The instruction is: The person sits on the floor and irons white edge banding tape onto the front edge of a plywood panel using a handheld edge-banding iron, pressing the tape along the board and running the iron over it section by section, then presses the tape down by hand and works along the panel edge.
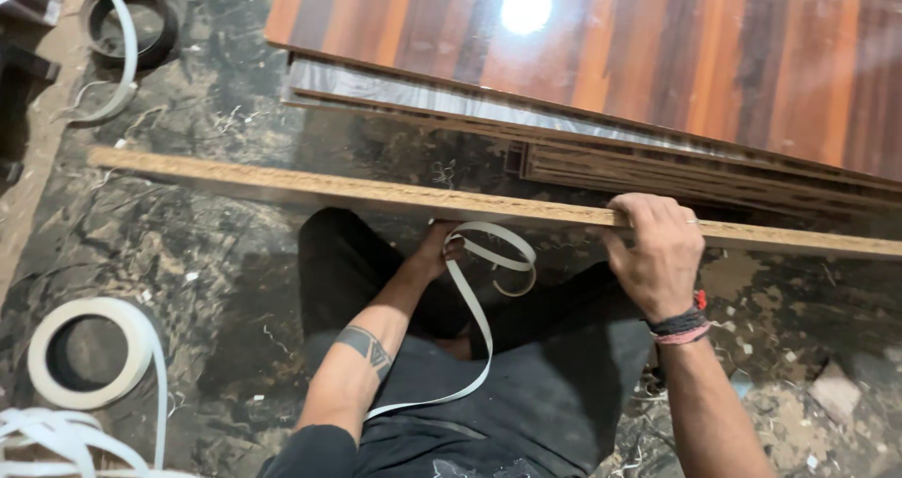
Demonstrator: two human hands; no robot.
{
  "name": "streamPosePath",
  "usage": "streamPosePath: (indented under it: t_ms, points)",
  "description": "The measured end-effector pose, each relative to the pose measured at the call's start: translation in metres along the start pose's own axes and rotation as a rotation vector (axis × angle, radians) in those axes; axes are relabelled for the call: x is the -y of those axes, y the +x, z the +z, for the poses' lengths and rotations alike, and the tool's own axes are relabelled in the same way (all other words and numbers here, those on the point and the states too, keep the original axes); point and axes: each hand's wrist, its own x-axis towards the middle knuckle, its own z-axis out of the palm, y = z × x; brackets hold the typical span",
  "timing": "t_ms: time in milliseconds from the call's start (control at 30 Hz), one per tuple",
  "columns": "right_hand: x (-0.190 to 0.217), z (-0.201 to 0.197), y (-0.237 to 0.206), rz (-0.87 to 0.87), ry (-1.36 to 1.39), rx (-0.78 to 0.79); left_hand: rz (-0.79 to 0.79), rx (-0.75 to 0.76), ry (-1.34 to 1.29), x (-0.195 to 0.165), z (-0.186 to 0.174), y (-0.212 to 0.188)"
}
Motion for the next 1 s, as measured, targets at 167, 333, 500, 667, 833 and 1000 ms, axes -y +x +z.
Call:
streamPosePath:
  t_ms: [167, 333, 500, 667, 833, 1000]
  points:
    - [-0.003, 0.029, -0.004, -0.049, -0.077, 0.000, 0.000, -0.154, 0.572, -0.014, -0.009, 0.000]
    - [-0.002, 0.074, 0.007, -0.089, -0.109, 0.011, 0.157, 0.031, 1.131, -0.026, -0.001, -0.035]
    - [-0.037, 0.071, 0.004, -0.105, -0.130, 0.176, 0.278, 0.369, 1.240, -0.048, 0.034, -0.109]
    - [-0.081, 0.050, -0.023, -0.065, -0.214, 0.236, 0.189, 0.669, 1.513, -0.077, 0.040, -0.167]
    - [-0.069, 0.063, -0.028, -0.109, -0.113, 0.219, 0.365, 0.730, 1.779, -0.078, 0.042, -0.187]
    - [0.015, 0.089, -0.003, -0.133, 0.034, 0.136, 0.392, 0.698, 1.607, -0.092, 0.067, -0.195]
